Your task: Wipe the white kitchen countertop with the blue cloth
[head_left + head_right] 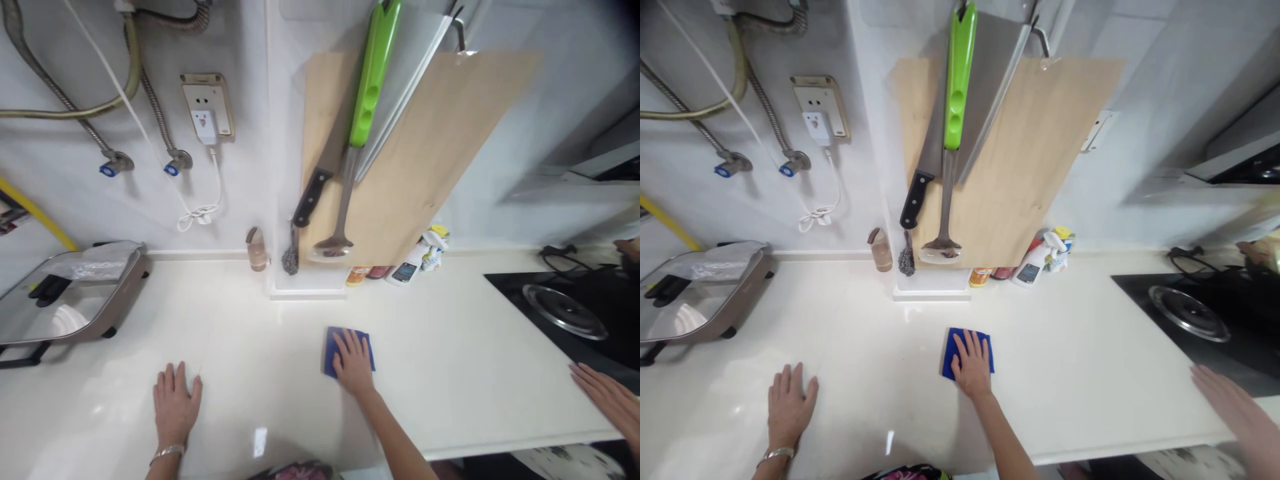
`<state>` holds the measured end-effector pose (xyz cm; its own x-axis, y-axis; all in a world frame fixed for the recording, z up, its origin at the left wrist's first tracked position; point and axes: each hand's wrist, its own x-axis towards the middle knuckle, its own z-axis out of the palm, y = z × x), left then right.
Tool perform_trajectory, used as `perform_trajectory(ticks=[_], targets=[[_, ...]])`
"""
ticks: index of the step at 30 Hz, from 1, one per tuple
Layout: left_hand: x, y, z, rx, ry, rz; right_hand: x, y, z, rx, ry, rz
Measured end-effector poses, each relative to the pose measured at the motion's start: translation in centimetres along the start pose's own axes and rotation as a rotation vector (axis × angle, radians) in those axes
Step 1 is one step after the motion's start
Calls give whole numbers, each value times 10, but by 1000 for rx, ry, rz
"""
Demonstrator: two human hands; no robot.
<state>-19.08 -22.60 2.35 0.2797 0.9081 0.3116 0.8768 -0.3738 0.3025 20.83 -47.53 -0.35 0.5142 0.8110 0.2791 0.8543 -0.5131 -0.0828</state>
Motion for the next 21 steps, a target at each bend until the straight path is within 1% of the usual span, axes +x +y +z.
perform_trajectory(ticks=[3, 5, 9, 13, 16, 18, 21], targets=[[2, -1, 1, 5, -2, 6, 4, 32, 3, -52, 5, 88], [3, -1, 2, 17, -26, -12, 8, 47, 6, -81, 10, 142], [4, -3, 3, 39, -35, -12, 20, 68, 12, -118, 15, 213], [6, -5, 3, 47, -44, -6, 35, 91, 15, -146, 8, 227], [8, -6, 4, 42, -43, 3, 49, 112, 10, -186, -7, 242], [9, -6, 4, 42, -35, 10, 59, 121, 3, -219, -37, 258], [11, -5, 3, 52, -40, 5, 69, 121, -5, -264, -61, 336]])
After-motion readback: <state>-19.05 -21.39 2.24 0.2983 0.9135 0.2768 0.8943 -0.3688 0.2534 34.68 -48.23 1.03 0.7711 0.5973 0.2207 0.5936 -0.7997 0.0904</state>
